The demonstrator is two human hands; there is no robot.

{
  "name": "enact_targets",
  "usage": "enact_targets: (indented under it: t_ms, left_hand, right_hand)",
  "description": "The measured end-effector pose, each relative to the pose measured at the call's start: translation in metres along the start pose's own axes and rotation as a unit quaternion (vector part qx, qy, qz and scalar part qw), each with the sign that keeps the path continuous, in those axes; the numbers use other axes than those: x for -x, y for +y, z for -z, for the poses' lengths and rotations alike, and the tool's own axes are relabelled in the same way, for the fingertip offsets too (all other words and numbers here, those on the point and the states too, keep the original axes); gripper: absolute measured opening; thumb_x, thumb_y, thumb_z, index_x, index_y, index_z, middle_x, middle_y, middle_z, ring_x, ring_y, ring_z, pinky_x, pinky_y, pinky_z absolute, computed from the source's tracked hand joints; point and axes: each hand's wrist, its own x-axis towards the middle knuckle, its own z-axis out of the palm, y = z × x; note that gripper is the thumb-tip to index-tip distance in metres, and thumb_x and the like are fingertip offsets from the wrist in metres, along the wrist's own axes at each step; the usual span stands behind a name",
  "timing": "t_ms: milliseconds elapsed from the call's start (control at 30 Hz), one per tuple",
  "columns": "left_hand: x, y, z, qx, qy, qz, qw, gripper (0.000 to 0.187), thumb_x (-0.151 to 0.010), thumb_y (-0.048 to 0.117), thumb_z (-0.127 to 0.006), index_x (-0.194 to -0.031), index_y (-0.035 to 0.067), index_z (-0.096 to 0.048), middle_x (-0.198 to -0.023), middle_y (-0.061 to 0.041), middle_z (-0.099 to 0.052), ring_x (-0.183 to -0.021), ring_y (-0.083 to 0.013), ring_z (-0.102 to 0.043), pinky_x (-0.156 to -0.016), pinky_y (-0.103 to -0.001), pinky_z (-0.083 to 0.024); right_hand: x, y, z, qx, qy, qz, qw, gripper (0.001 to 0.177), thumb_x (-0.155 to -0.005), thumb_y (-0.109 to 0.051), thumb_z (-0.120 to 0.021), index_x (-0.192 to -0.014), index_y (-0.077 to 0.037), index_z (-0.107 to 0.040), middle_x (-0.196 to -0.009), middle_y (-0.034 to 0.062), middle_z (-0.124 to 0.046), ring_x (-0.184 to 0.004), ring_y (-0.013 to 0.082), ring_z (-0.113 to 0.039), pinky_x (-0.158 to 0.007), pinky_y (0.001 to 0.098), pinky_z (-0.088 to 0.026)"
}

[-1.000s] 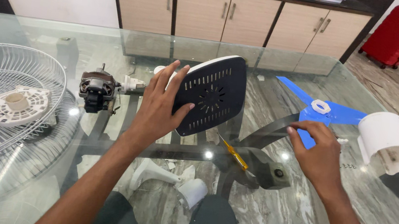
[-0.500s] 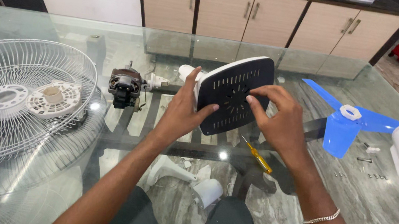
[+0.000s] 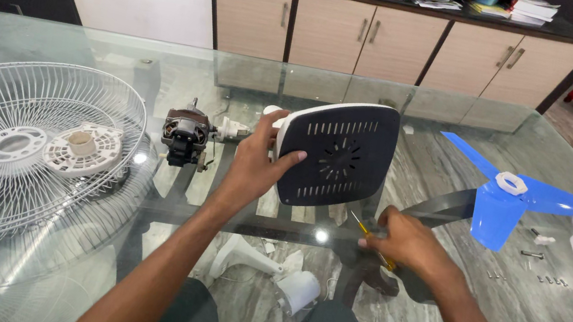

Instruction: The person uses a yellow screwdriver to tighten screws on the back grill of a fan. They hold the grill with one hand and turn the screwdriver with the other, working on multiple screw holes around the perimeter.

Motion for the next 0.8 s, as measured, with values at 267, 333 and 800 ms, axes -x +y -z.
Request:
enact_targets:
  t_ms: [267, 333, 800]
  left_hand:
    - [-0.018, 0.007, 0.021, 0.008, 0.006, -0.031, 0.999, 0.058, -0.09, 0.023, -0.08, -0.136, 0.004, -0.052, -0.115, -0.022, -0.075, -0.108, -0.0299, -0.076, -0.083, -0.041, -0.064]
    - [-0.024, 0.011, 0.026, -0.003, -0.021, -0.021, 1.0, 0.056, -0.089, 0.025, -0.079, -0.135, 0.005, -0.053, -0.113, -0.022, -0.076, -0.105, -0.0297, -0.077, -0.081, -0.04, -0.064]
    - [-0.092, 0.046, 0.035, -0.145, -0.196, -0.07, 0.967, 0.052, -0.091, 0.036, -0.074, -0.138, 0.013, -0.066, -0.117, -0.019, -0.074, -0.096, -0.0341, -0.075, -0.084, -0.044, -0.059]
  right_hand:
    - [-0.011, 0.015, -0.004, -0.116, 0.02, 0.058, 0.991, 0.035, -0.087, -0.029, -0.075, -0.111, -0.005, -0.071, -0.096, 0.0124, -0.078, -0.087, 0.0229, -0.076, -0.08, 0.0378, -0.059]
    - [-0.009, 0.017, 0.008, -0.234, 0.071, 0.105, 0.964, 0.029, -0.09, -0.025, -0.07, -0.11, -0.003, -0.07, -0.092, 0.013, -0.076, -0.081, 0.02, -0.075, -0.075, 0.0352, -0.059]
    - [-0.041, -0.065, 0.066, -0.216, 0.434, 0.242, 0.84, 0.069, -0.08, -0.026, -0.091, -0.138, -0.004, -0.063, -0.122, 0.0212, -0.068, -0.103, 0.0258, -0.067, -0.084, 0.0386, -0.053]
